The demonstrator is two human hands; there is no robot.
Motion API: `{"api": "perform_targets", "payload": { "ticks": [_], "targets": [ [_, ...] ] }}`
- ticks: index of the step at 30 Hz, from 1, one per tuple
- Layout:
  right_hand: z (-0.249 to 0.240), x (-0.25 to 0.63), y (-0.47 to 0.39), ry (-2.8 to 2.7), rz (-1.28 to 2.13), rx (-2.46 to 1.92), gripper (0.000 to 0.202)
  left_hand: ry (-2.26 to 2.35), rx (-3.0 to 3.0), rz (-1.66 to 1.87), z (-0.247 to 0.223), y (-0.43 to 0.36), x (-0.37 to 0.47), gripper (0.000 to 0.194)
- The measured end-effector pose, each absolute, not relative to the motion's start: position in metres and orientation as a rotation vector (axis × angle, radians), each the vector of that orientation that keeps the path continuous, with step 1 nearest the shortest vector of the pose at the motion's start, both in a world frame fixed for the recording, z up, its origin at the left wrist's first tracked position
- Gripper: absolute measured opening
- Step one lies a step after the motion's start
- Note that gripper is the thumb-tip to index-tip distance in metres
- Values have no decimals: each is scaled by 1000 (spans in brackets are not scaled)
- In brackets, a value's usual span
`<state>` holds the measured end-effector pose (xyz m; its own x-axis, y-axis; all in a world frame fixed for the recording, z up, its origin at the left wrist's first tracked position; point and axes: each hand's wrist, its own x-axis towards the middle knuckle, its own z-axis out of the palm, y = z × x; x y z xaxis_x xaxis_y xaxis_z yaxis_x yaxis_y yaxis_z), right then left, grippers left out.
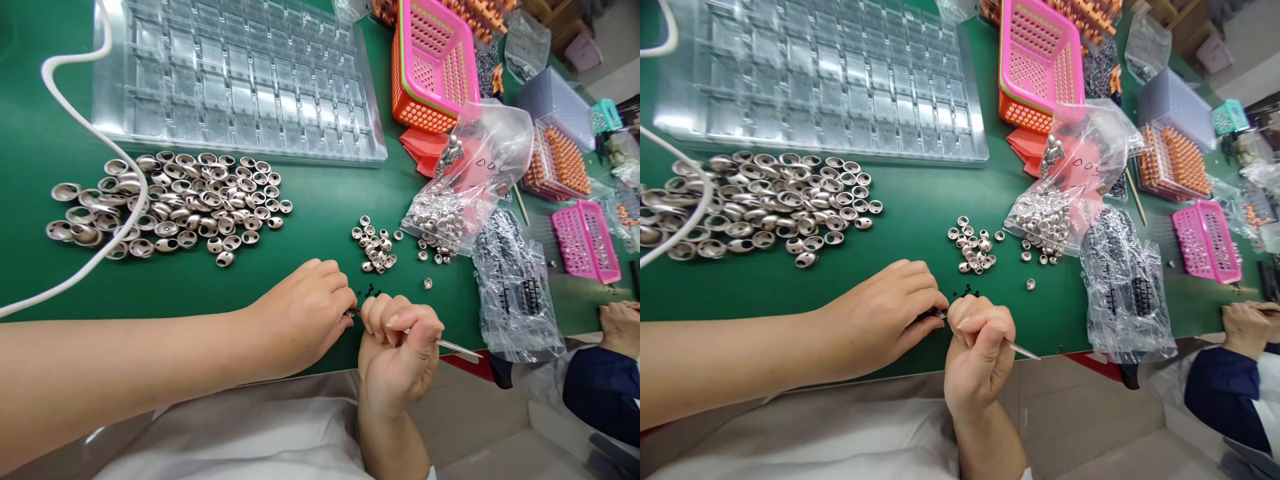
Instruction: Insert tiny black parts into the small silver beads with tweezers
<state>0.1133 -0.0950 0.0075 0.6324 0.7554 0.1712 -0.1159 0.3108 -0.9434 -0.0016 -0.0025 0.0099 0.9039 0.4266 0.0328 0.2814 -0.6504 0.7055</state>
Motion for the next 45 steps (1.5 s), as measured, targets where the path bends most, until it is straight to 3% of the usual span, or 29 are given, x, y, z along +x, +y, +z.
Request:
{"api": "perform_targets", "payload": {
  "ticks": [17, 45],
  "targets": [
    [12, 130, -111, -663, 501, -1169, 43, 489, 2327, 287, 9, -2, -5, 14],
    [0, 138, -118, -583, 626, -1102, 44, 494, 2290, 348, 8, -2, -5, 13]
  ]
}}
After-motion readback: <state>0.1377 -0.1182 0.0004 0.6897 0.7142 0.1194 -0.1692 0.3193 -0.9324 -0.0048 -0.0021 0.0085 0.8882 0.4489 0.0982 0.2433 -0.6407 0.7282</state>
